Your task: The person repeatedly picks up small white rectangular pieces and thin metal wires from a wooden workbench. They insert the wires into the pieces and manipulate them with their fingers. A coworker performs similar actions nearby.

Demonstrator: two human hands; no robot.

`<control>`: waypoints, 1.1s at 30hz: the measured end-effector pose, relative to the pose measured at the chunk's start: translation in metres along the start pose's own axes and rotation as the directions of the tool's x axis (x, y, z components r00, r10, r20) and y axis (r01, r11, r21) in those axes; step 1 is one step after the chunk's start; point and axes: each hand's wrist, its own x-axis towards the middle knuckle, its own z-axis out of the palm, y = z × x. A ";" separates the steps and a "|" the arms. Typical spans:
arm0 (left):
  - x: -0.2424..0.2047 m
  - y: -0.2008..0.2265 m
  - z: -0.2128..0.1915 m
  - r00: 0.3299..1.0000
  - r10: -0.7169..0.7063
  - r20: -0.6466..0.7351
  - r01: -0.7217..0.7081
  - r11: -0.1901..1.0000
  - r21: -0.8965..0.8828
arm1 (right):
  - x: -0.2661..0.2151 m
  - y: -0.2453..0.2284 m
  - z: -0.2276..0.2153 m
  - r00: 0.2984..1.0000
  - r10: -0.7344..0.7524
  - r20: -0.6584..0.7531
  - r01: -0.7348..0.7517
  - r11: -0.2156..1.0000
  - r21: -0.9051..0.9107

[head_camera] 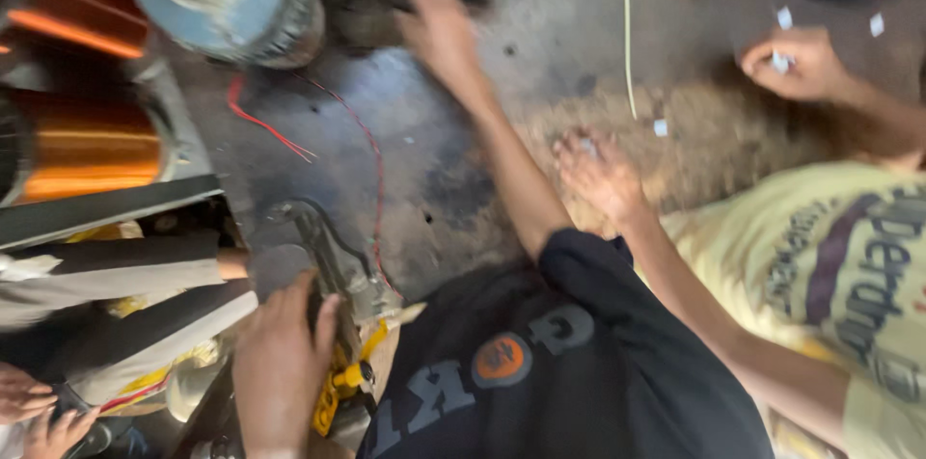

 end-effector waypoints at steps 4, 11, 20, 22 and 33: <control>0.003 -0.004 0.007 0.999 0.049 -0.007 -0.049 0.999 -0.015 | 0.031 -0.066 0.046 0.981 -0.161 0.112 0.168 0.984 -0.064; -0.002 -0.024 0.021 0.998 0.005 0.066 -0.002 0.999 -0.039 | -0.100 -0.084 -0.043 0.976 -0.216 -0.040 0.214 0.976 -0.050; -0.001 -0.040 0.036 0.994 0.076 0.085 -0.081 0.995 0.059 | -0.298 -0.052 -0.154 0.984 0.136 0.116 -0.120 0.983 -0.140; 0.001 -0.043 0.040 0.994 0.093 0.064 -0.096 0.994 0.045 | -0.318 -0.043 -0.158 0.967 0.247 0.056 -0.225 0.940 -0.258; 0.005 -0.111 0.096 0.970 0.244 0.020 -0.244 0.970 0.019 | -0.280 0.037 -0.160 0.925 0.365 -0.108 -0.375 0.826 -0.421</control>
